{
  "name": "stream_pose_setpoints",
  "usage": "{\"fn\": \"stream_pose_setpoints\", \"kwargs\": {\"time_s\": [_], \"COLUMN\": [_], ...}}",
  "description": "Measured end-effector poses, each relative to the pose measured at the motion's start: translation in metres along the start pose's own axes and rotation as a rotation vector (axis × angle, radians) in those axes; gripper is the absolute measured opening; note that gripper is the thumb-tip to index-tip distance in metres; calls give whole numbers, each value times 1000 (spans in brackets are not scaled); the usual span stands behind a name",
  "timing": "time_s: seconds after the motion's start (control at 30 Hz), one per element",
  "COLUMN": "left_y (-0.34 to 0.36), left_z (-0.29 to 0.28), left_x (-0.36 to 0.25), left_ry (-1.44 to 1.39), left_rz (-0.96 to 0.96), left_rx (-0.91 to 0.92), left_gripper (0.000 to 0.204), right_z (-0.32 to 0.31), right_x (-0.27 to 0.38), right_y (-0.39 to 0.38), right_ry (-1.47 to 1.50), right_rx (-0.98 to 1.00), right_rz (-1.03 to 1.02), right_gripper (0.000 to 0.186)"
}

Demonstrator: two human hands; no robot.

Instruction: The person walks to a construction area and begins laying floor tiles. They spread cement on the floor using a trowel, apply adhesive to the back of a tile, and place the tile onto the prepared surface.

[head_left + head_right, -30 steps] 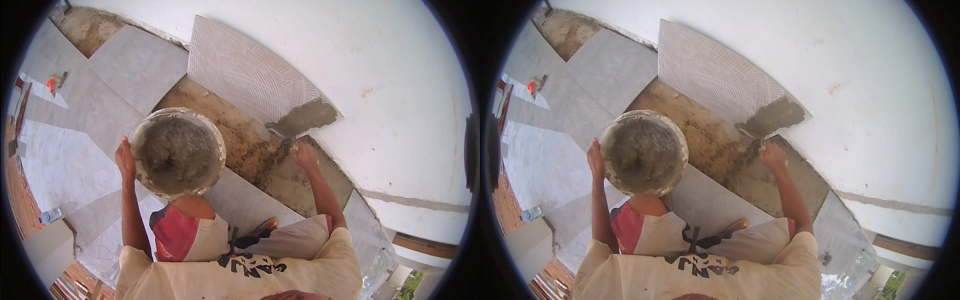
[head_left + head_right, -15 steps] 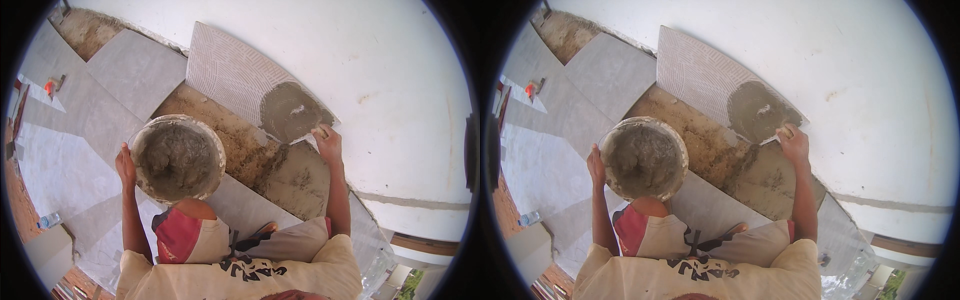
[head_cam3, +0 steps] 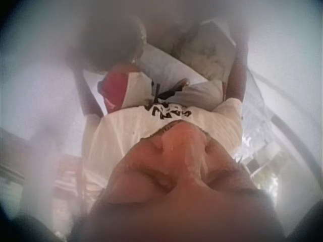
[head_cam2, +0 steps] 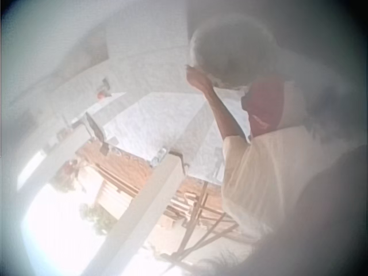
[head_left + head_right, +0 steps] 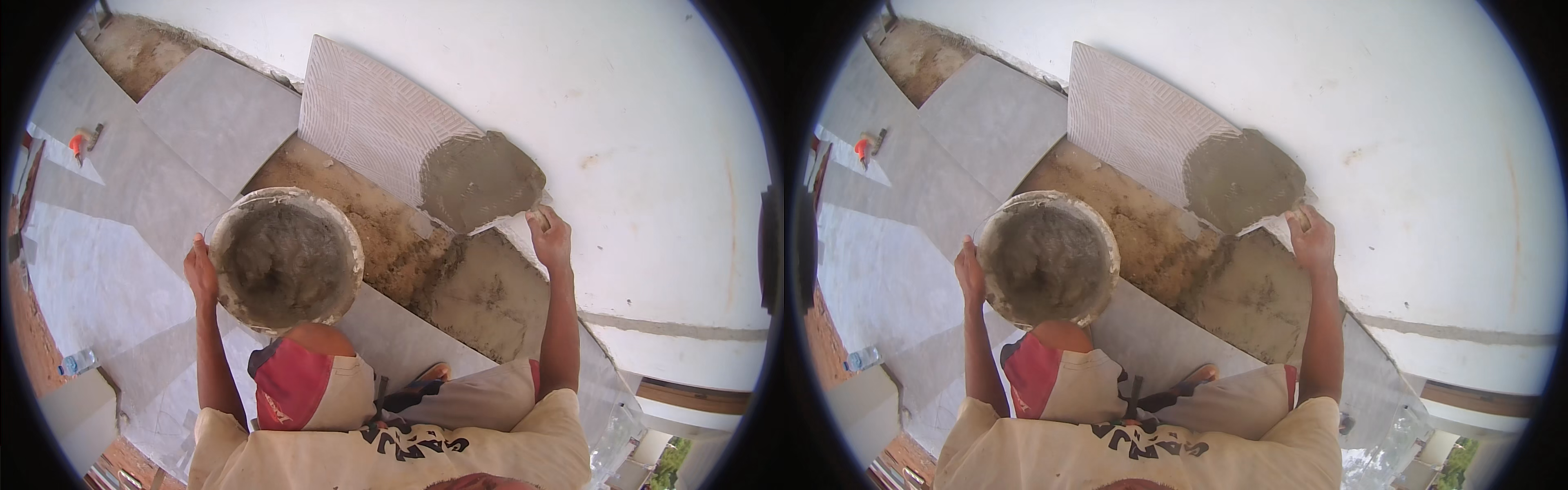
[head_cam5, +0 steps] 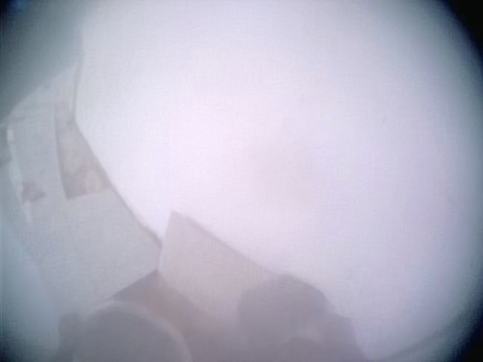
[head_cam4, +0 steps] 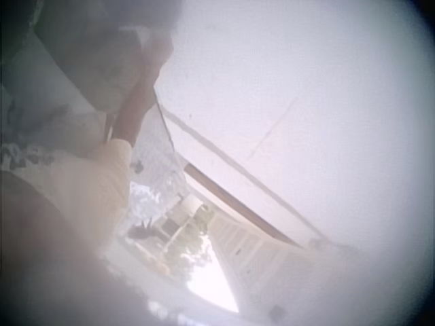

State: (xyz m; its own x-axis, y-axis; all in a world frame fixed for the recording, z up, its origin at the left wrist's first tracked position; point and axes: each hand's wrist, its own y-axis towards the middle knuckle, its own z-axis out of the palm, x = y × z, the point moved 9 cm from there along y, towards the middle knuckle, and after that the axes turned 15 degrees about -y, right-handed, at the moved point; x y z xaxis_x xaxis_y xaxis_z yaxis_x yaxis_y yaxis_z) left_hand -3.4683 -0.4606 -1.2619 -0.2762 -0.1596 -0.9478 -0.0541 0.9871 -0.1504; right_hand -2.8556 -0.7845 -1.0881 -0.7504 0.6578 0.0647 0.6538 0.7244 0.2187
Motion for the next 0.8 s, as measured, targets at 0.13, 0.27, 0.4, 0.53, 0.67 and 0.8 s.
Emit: {"fn": "stream_pose_setpoints", "kwargs": {"time_s": [0.13, 0.27, 0.4, 0.53, 0.67, 0.8], "left_y": [2, 0, 0, 2, 7, 2], "left_z": [-3, 2, 2, 2, -1, 0], "left_x": [-1, -2, 4, 5, 13, 10], "left_ry": [4, 2, -31, -44, -67, -47], "left_rz": [37, 20, -5, -4, -27, -41], "left_rx": [7, 0, -1, -8, -8, -16], "left_gripper": [61, 62, 64, 64, 64, 65], "right_z": [-16, 40, 124, 161, 157, 110], "right_x": [13, 19, -5, -19, 4, 65], "right_y": [-12, -47, -67, -69, -46, -29], "right_ry": [19, -274, -514, -583, -604, -461], "right_rx": [73, 256, 566, 639, 526, 334], "right_rz": [-41, -201, -213, -240, -240, -185], "right_gripper": [38, 41, 45, 45, 44, 43]}}
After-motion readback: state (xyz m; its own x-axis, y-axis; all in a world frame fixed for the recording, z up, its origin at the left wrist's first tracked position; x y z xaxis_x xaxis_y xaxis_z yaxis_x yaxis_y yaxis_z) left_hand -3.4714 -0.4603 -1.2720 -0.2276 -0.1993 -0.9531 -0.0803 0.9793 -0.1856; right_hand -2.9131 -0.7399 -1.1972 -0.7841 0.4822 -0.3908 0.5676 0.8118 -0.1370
